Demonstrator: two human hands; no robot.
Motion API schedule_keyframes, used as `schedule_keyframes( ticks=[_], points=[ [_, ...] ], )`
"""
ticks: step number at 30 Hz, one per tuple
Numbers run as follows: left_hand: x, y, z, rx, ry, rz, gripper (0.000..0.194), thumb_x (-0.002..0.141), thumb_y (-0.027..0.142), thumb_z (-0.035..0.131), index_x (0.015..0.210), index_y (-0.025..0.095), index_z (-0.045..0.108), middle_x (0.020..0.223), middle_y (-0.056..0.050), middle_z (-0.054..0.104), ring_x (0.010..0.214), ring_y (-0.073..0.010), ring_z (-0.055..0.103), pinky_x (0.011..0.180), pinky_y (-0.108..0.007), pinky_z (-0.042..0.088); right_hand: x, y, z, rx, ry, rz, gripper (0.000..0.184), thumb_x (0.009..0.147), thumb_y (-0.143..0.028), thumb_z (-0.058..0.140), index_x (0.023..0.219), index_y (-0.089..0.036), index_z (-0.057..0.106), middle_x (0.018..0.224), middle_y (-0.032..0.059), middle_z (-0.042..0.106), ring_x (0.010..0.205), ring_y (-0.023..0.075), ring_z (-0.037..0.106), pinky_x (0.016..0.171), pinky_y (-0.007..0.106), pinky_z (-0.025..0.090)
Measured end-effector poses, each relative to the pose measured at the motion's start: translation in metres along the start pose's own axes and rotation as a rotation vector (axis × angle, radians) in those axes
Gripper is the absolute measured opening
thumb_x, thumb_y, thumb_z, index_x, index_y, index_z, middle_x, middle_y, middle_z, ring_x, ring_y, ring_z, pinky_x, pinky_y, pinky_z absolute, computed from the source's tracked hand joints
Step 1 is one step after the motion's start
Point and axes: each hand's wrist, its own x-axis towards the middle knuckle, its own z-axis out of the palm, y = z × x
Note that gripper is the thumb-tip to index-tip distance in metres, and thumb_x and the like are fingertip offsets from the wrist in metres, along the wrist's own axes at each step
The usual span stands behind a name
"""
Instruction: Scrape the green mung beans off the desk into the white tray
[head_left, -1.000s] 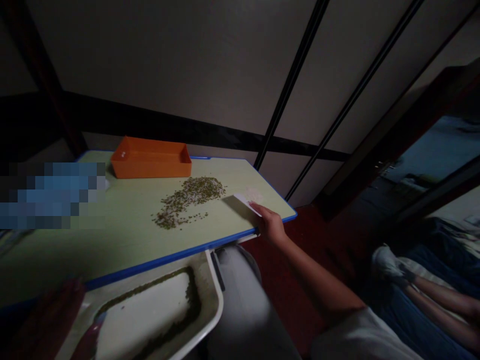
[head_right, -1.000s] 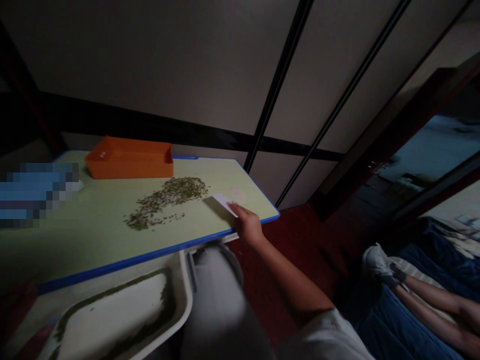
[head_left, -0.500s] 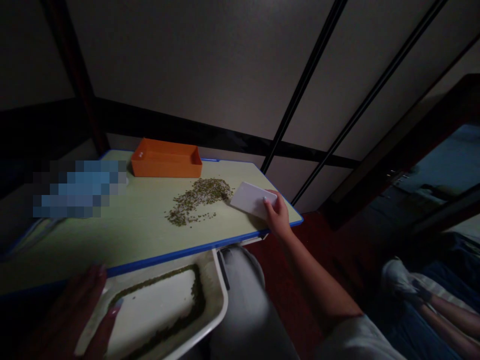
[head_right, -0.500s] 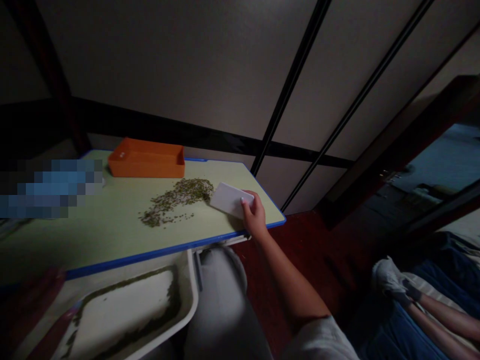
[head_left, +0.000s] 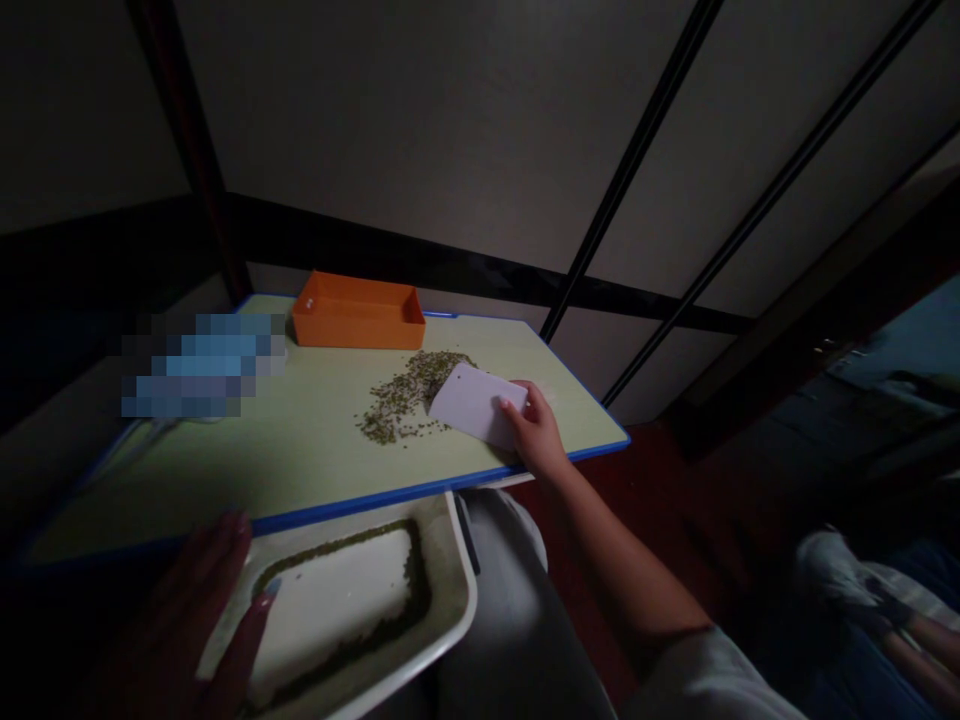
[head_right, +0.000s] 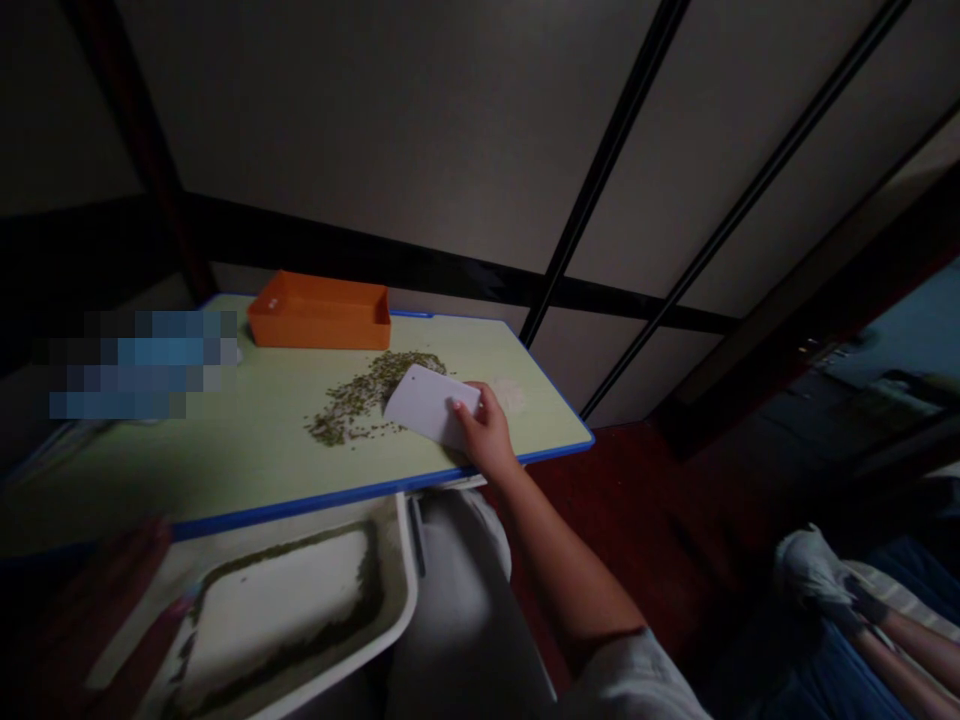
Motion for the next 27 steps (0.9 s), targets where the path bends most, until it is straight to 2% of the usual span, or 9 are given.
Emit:
schedule_keyframes(
  ticks=[4, 11, 16, 23, 27],
  points=[
    [0.001, -0.003, 0.004, -0.059, 0.039, 0.084, 0.065, 0.085, 0.038, 0.044, 0.147, 0.037, 0.024, 0.156, 0.000, 0.038, 0.142, -0.0236, 0.037, 0.118, -0.048, 0.033, -0.005, -0.004, 0.011, -0.003, -0.032, -0.021, 0.027, 0.077, -0.043, 0.062, 0.094, -0.023, 0.058, 0.072, -0.0038, 0.061, 0.060, 0.0125, 0.053, 0.050, 0.020, 0.040],
    [0.001, 0.001, 0.001, -0.031, 0.014, 0.045, 0.063, 0.086, 0.038, 0.043, 0.147, 0.033, 0.026, 0.155, -0.001, 0.039, 0.142, -0.0236, 0.037, 0.118, -0.047, 0.034, -0.006, -0.004, 0.018, 0.022, -0.047, -0.056, 0.025, 0.077, -0.041, 0.062, 0.093, -0.022, 0.058, 0.076, -0.0023, 0.063, 0.063, 0.0129, 0.056, 0.054, 0.021, 0.044],
    [0.003, 0.003, -0.002, -0.036, 0.038, 0.096, 0.066, 0.086, 0.035, 0.044, 0.148, 0.035, 0.022, 0.156, 0.001, 0.037, 0.144, -0.0216, 0.034, 0.119, -0.045, 0.031, -0.008, -0.006, 0.017, 0.079, -0.060, -0.018, 0.028, 0.076, -0.042, 0.063, 0.094, -0.022, 0.057, 0.078, -0.0020, 0.062, 0.066, 0.0134, 0.056, 0.057, 0.022, 0.045],
    [0.004, 0.004, -0.003, 0.023, 0.034, 0.128, 0.065, 0.087, 0.035, 0.042, 0.149, 0.030, 0.022, 0.156, -0.001, 0.037, 0.144, -0.0206, 0.034, 0.119, -0.044, 0.031, -0.009, -0.003, -0.003, 0.124, 0.113, 0.012, 0.031, 0.074, -0.045, 0.066, 0.093, -0.022, 0.058, 0.074, -0.0027, 0.059, 0.064, 0.0141, 0.051, 0.057, 0.023, 0.041],
    [0.002, 0.003, -0.001, 0.015, 0.040, 0.111, 0.063, 0.088, 0.037, 0.040, 0.148, 0.031, 0.023, 0.156, 0.000, 0.037, 0.144, -0.0197, 0.032, 0.119, -0.044, 0.031, -0.011, 0.002, -0.021, 0.139, 0.087, 0.052, 0.031, 0.072, -0.045, 0.069, 0.092, -0.023, 0.060, 0.073, -0.0030, 0.059, 0.064, 0.0148, 0.051, 0.057, 0.024, 0.038]
  ],
)
